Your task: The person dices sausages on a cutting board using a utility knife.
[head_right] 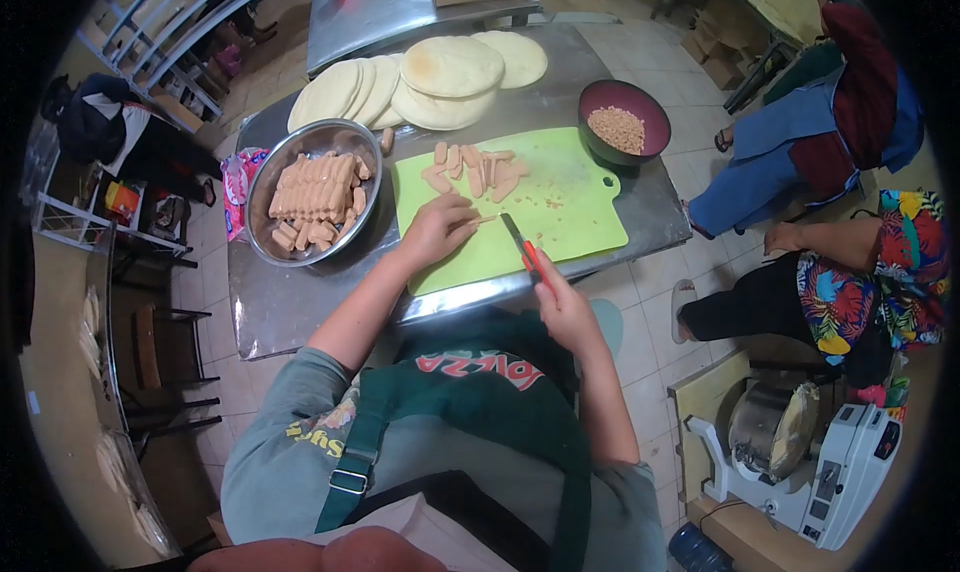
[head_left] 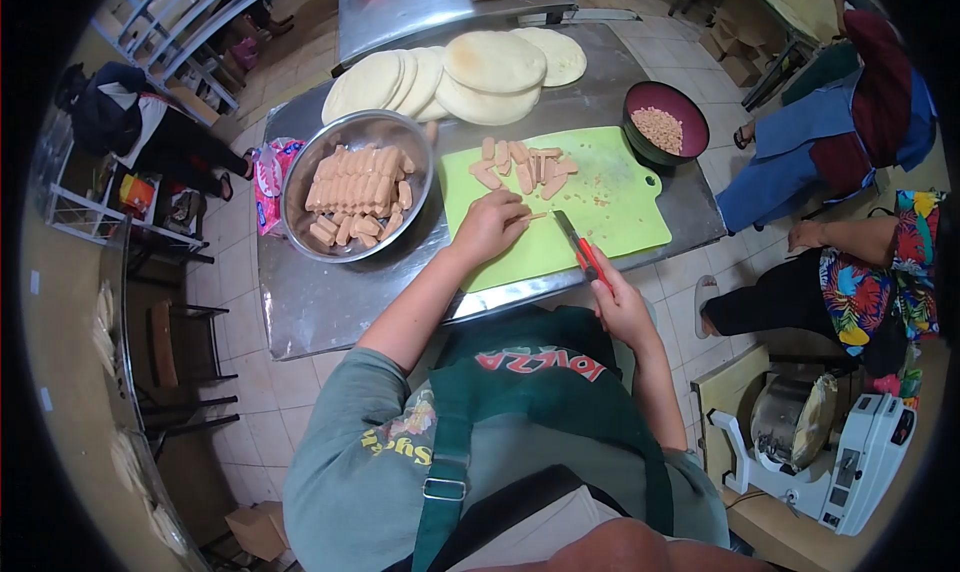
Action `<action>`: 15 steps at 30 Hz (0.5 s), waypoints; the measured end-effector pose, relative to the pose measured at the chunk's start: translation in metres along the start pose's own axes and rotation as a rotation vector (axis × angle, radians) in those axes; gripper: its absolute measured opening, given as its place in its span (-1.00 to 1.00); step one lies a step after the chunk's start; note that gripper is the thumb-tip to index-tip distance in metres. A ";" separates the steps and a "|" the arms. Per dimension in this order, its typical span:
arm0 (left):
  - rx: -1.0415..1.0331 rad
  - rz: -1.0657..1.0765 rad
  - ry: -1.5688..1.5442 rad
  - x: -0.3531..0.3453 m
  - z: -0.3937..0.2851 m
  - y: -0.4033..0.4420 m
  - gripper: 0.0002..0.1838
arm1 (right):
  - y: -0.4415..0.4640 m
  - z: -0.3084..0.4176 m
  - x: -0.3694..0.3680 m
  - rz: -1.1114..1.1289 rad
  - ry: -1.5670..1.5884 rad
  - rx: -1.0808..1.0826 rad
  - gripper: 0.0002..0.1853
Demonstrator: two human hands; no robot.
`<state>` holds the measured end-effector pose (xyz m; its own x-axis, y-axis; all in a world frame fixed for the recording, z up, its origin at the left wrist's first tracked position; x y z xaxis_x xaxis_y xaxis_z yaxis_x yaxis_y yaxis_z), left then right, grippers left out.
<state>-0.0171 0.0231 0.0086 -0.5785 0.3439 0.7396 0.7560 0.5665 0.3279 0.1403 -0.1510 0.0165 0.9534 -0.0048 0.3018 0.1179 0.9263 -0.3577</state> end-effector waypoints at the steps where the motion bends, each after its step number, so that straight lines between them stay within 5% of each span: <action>1: -0.002 0.000 0.000 -0.002 0.001 -0.004 -0.76 | 0.003 0.000 -0.002 -0.038 -0.081 0.077 -0.48; 6: 0.018 -0.067 0.028 -0.011 0.002 -0.016 -0.74 | 0.008 0.017 -0.010 -0.129 -0.286 0.216 -0.49; 15: 0.177 -0.129 0.058 -0.012 -0.012 -0.020 -0.65 | 0.011 0.021 -0.021 -0.140 -0.548 0.122 -0.47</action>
<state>-0.0215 -0.0014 0.0002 -0.6440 0.2193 0.7329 0.6085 0.7275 0.3170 0.1159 -0.1328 0.0247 0.6440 0.0349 0.7642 0.1691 0.9678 -0.1867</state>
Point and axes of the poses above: each hand's wrist, its own y-axis towards the middle knuckle, its own x-axis out of the back of the hand, z = x × y, the point moved 5 cm from there along y, towards the middle knuckle, and after that the axes turned 6 degrees about z, right-handed, at the moved point
